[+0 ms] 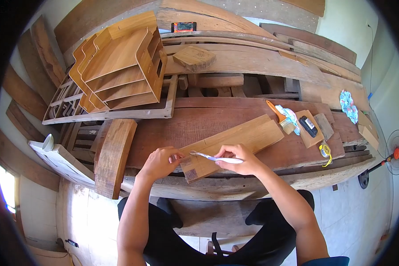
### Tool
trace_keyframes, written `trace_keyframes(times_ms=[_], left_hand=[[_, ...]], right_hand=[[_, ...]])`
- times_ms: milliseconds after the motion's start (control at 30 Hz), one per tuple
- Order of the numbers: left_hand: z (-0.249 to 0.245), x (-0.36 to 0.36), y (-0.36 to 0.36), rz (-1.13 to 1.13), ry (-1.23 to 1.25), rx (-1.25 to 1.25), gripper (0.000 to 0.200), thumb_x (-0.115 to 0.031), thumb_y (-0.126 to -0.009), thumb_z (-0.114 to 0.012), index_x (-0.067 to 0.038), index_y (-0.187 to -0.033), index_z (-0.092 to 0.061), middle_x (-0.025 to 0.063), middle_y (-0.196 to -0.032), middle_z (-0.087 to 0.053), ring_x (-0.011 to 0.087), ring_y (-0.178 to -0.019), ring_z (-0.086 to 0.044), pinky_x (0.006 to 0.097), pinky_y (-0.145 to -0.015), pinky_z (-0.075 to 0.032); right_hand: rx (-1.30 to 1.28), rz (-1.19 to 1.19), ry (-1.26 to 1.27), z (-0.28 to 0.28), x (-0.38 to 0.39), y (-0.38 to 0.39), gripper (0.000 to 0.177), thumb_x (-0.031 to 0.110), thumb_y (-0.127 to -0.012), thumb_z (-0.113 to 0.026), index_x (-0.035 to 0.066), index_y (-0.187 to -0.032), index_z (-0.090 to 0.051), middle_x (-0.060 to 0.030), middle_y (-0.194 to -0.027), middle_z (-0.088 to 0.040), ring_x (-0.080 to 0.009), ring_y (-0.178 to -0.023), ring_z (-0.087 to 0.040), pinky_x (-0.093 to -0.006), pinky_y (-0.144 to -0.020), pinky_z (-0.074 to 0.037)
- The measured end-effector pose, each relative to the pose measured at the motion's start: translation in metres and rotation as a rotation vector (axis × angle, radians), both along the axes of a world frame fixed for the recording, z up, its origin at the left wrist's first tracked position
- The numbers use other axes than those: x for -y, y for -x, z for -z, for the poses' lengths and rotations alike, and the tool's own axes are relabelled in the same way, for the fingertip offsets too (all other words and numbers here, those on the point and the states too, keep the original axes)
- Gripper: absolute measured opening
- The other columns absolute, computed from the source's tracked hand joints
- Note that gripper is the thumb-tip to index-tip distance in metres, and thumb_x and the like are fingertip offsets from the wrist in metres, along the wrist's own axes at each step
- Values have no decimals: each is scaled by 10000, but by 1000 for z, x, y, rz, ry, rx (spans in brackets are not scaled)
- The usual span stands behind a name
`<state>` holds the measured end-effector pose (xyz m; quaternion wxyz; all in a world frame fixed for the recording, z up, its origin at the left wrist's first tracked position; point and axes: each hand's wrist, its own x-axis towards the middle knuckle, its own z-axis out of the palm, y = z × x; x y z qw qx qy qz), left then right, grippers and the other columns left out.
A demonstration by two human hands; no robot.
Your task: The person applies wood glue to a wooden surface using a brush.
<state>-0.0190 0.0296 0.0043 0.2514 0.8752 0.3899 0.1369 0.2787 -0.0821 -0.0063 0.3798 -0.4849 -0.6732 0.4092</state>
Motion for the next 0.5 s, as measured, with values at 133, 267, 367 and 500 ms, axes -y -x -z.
trace_keyframes(times_ms=[133, 267, 367, 500], left_hand=[[-1, 2, -1, -10, -10, -23, 202, -120, -895, -701, -78, -1065, -803, 129, -937, -763, 253, -844, -732, 383, -804, -586], [-2, 3, -2, -10, -6, -26, 207, -124, -897, -698, -74, -1070, -801, 132, -943, -762, 253, -843, -733, 386, -805, -588], [0, 3, -1, -11, -12, -22, 209, -124, -897, -696, -69, -1070, -800, 136, -945, -760, 256, -842, -732, 387, -802, -588], [1, 1, -2, -1, -8, 0, 212, -116, -895, -691, -64, -1070, -798, 143, -946, -757, 262, -842, -733, 386, -802, -588]], right_hand=[[-119, -58, -29, 8, -3, -3, 163, 169, -960, -788, 49, -1056, -734, -39, -935, -749, -105, -841, -670, -282, -735, -519], [-28, 31, 8, 9, 0, 5, 181, 203, -965, -785, 54, -1063, -753, -39, -945, -765, -101, -839, -677, -278, -732, -520], [46, -136, 27, -4, 4, 2, 164, 206, -976, -770, 69, -1067, -776, -7, -908, -757, -77, -806, -653, -261, -706, -504], [-36, 119, -56, 0, 3, 9, 186, 236, -964, -783, 80, -1066, -785, -9, -886, -762, -83, -791, -651, -264, -703, -489]])
